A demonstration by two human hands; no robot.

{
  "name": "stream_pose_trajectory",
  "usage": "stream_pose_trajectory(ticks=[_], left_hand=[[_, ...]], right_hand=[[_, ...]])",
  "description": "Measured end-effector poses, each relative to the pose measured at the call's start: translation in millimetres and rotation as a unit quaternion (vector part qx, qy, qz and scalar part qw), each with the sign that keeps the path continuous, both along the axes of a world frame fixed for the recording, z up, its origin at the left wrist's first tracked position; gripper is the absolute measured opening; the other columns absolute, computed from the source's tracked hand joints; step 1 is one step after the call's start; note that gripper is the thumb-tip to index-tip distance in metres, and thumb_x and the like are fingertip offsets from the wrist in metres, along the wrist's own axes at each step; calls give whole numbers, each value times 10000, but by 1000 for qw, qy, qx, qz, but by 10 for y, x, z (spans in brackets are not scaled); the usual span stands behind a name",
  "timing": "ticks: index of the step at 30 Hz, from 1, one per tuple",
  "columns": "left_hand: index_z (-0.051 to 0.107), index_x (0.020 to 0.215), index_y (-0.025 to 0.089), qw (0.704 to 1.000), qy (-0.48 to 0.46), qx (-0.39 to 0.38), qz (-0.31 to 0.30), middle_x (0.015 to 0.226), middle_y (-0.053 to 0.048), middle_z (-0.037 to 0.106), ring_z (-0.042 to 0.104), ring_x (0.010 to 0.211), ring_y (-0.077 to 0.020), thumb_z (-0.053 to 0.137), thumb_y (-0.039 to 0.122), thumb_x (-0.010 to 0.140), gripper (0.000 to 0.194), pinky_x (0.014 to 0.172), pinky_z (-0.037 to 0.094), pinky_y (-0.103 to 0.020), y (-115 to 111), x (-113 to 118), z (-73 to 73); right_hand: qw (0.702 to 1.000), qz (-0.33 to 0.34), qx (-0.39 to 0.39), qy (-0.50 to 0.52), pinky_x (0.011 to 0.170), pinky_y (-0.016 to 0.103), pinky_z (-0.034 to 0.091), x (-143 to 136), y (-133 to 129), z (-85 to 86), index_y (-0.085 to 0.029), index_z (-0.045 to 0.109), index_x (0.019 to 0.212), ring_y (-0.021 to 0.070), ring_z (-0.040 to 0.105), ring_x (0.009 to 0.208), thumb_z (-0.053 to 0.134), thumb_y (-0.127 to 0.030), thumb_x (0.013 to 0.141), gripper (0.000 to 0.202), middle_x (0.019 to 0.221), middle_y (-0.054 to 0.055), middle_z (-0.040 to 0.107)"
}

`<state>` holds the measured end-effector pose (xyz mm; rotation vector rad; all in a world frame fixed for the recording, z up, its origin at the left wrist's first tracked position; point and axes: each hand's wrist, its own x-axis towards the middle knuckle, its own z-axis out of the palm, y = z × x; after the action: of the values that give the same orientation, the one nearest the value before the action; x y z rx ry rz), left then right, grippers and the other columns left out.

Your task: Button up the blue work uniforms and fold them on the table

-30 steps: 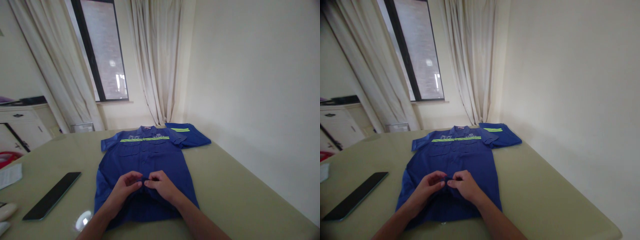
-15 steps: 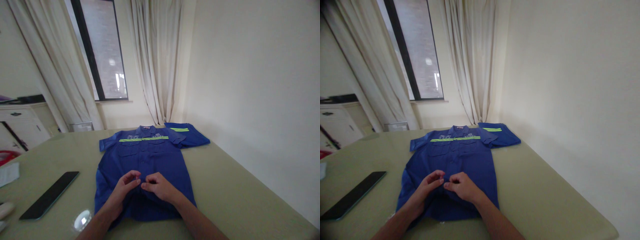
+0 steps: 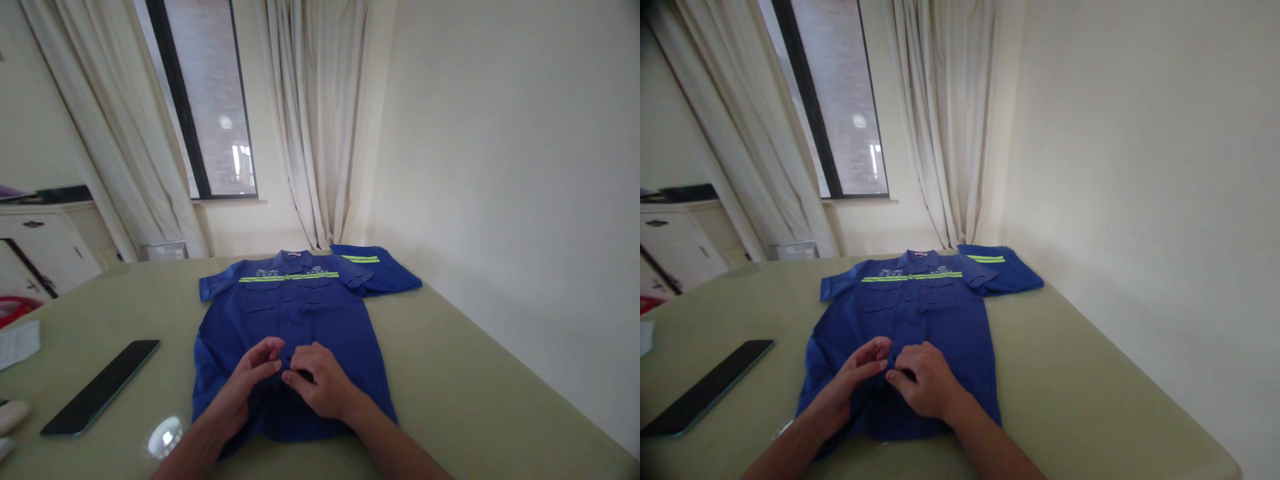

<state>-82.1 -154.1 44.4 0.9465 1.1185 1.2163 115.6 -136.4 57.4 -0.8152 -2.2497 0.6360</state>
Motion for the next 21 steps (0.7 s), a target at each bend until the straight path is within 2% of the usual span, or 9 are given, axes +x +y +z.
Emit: stream_pose_trajectory(ticks=[5, 8, 12, 17, 21], left_hand=[[757, 1016, 244, 992, 58, 50, -103, 1020, -24, 727, 641, 999, -213, 859, 421, 711, 367, 911, 472, -281, 18, -2, 69], [762, 999, 228, 986, 89, 65, -129, 1023, -47, 752, 647, 1023, -237, 840, 471, 729, 372, 947, 464, -309, 45, 6, 72], [773, 982, 216, 991, 72, 39, -103, 981, -49, 762, 657, 973, -229, 866, 464, 688, 395, 906, 466, -302, 78, 6, -1], [779, 907, 218, 999, 12, -9, -51, 828, -6, 731, 632, 823, -176, 912, 440, 604, 398, 789, 449, -262, 98, 24, -74], [764, 868, 224, 998, -6, -13, -55, 809, 15, 707, 609, 816, -158, 910, 424, 613, 356, 781, 439, -243, 73, 45, -37]], right_hand=[[999, -21, 39, -13, 737, 275, 311, 27, 12, -19, -205, 500, 713, 123, 499, 717, 572, -243, 934, 235, 739, -38, 548], [997, -22, 60, -34, 732, 284, 314, 38, 40, -46, -210, 519, 745, 135, 502, 723, 532, -241, 941, 199, 765, -20, 567], [998, -23, 48, -33, 725, 276, 327, 31, 73, -75, -210, 553, 808, 143, 519, 758, 528, -260, 962, 164, 817, -6, 584], [999, -28, -17, 3, 657, 256, 313, 3, 94, -93, -201, 504, 693, 127, 506, 705, 549, -331, 999, 335, 716, -27, 516], [999, -27, 14, -10, 688, 263, 315, -7, 64, -72, -198, 537, 732, 122, 507, 713, 536, -302, 1007, 293, 744, -26, 544]])
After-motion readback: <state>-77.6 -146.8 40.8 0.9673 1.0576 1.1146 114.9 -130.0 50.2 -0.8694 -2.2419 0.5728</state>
